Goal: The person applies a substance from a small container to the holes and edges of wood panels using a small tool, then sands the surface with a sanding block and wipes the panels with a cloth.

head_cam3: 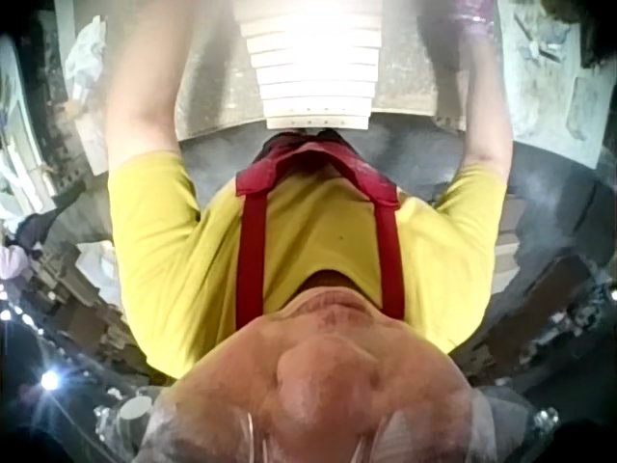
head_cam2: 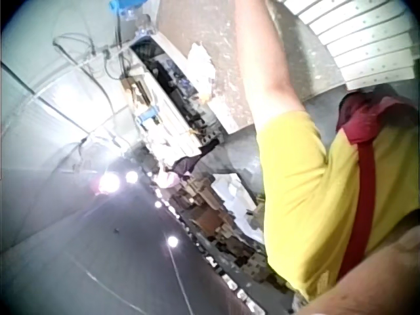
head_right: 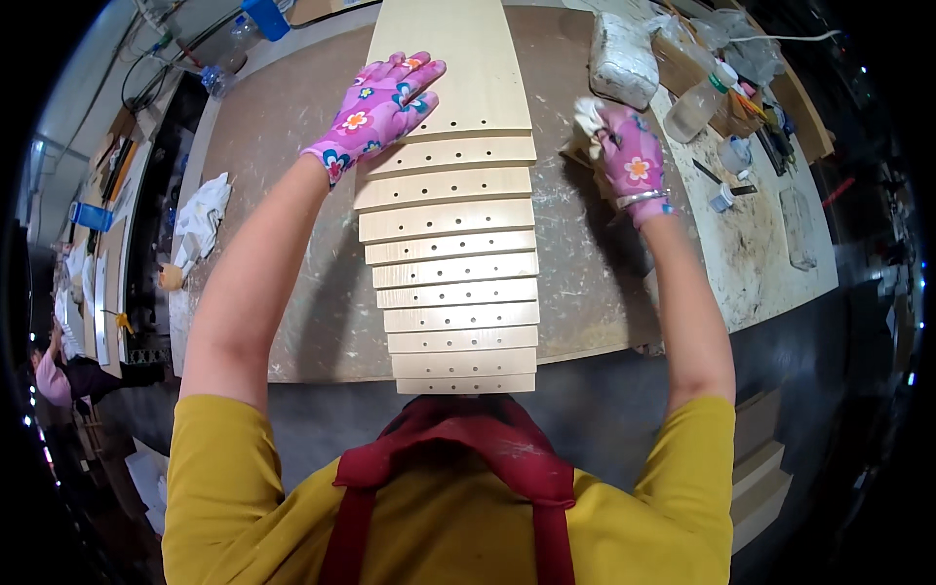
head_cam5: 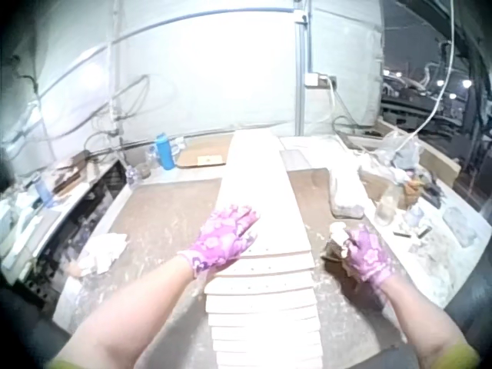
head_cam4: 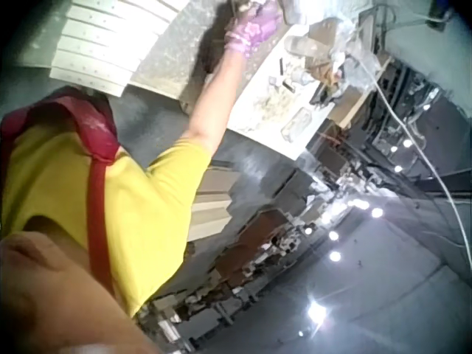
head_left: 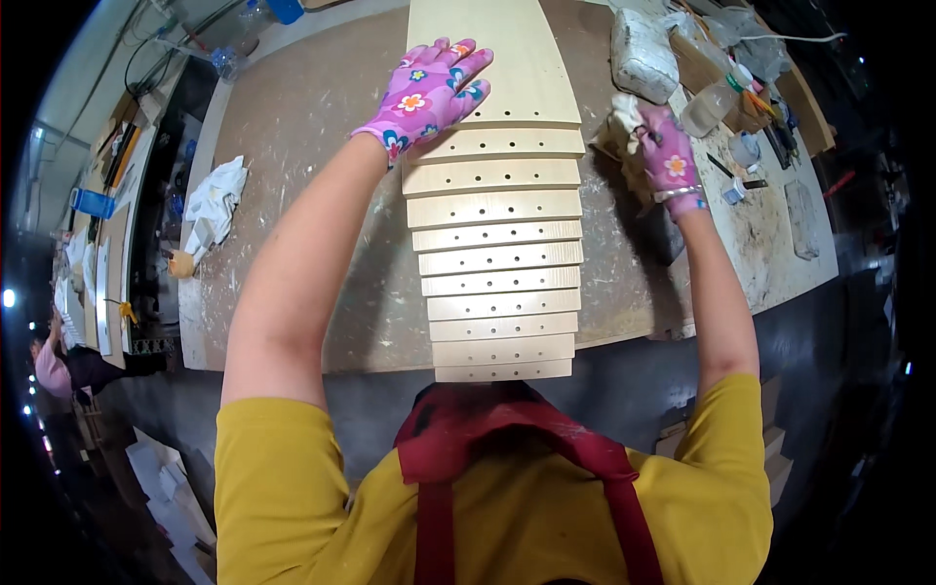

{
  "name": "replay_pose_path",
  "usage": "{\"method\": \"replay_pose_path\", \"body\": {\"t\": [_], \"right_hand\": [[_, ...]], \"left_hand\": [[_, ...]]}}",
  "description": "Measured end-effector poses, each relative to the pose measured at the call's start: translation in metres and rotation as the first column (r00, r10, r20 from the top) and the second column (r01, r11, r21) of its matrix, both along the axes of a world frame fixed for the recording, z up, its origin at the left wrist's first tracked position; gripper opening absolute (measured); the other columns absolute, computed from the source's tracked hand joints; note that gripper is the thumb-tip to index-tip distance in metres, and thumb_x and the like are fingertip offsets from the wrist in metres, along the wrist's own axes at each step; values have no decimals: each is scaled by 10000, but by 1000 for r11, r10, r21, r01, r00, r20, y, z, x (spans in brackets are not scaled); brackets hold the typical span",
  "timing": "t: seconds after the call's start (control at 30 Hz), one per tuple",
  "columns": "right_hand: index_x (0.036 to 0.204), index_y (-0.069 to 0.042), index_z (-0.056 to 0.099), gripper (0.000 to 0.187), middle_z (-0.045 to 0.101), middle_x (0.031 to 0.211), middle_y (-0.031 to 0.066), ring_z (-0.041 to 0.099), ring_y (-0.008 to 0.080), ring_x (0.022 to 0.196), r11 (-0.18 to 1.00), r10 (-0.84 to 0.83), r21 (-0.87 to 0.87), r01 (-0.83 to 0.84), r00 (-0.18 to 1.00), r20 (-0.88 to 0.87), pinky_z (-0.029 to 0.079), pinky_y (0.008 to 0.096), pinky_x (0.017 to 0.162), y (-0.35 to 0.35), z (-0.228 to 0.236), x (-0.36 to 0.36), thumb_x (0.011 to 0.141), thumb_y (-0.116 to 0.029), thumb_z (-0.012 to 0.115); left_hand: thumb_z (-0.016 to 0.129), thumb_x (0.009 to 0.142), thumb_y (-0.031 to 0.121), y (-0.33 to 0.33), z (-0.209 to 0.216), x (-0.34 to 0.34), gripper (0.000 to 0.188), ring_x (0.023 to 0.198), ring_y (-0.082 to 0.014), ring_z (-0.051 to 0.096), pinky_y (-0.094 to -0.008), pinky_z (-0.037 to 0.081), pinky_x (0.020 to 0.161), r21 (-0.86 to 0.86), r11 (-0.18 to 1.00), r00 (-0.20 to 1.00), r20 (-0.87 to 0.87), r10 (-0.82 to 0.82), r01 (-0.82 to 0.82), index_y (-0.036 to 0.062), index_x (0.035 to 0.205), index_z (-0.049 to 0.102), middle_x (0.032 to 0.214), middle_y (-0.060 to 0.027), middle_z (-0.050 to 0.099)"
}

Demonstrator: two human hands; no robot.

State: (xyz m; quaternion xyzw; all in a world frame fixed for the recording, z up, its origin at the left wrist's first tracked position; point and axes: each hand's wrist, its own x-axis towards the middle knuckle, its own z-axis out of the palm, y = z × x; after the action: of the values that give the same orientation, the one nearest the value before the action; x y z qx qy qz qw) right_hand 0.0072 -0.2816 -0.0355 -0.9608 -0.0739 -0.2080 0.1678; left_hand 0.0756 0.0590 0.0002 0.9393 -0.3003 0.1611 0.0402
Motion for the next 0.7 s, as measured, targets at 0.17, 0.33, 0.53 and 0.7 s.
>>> {"method": "replay_pose_path", "body": {"t": [0.17,0.33,0.53,0.7], "right_hand": [[1038,-77,629,255,620,979,107,595,314,916,918,391,-156,-363,892,228,467,392,824,103,41,-50,788,-90,576],[980,-106,654,243,605,853,83,609,263,813,820,533,-241,-519,846,-8,478,399,750,120,49,-59,738,-114,653],[949,-79,656,241,599,812,133,608,312,809,906,370,-195,-376,926,-72,504,391,728,32,67,-41,713,-46,623],[1140,-23,595,342,557,1192,209,533,383,1115,990,139,77,-121,942,-306,414,404,980,-33,-2,-14,838,-175,549]], "left_hand": [[414,960,460,-3,0,1,493,1362,-297,337,-446,234,1129,-25,1000,1000,23,-14,14,244,1402,430,1466,-33,395],[379,963,467,0,-1,2,499,1358,-266,351,-425,236,1132,19,1000,999,27,-25,25,223,1393,442,1459,-43,405],[368,967,471,1,-3,0,507,1353,-264,359,-422,234,1135,-11,1000,998,66,-2,3,211,1396,439,1453,-41,414],[362,967,474,-4,-3,2,515,1358,-267,352,-422,228,1139,-2,1000,998,54,-17,17,214,1407,425,1456,-46,411]]}}
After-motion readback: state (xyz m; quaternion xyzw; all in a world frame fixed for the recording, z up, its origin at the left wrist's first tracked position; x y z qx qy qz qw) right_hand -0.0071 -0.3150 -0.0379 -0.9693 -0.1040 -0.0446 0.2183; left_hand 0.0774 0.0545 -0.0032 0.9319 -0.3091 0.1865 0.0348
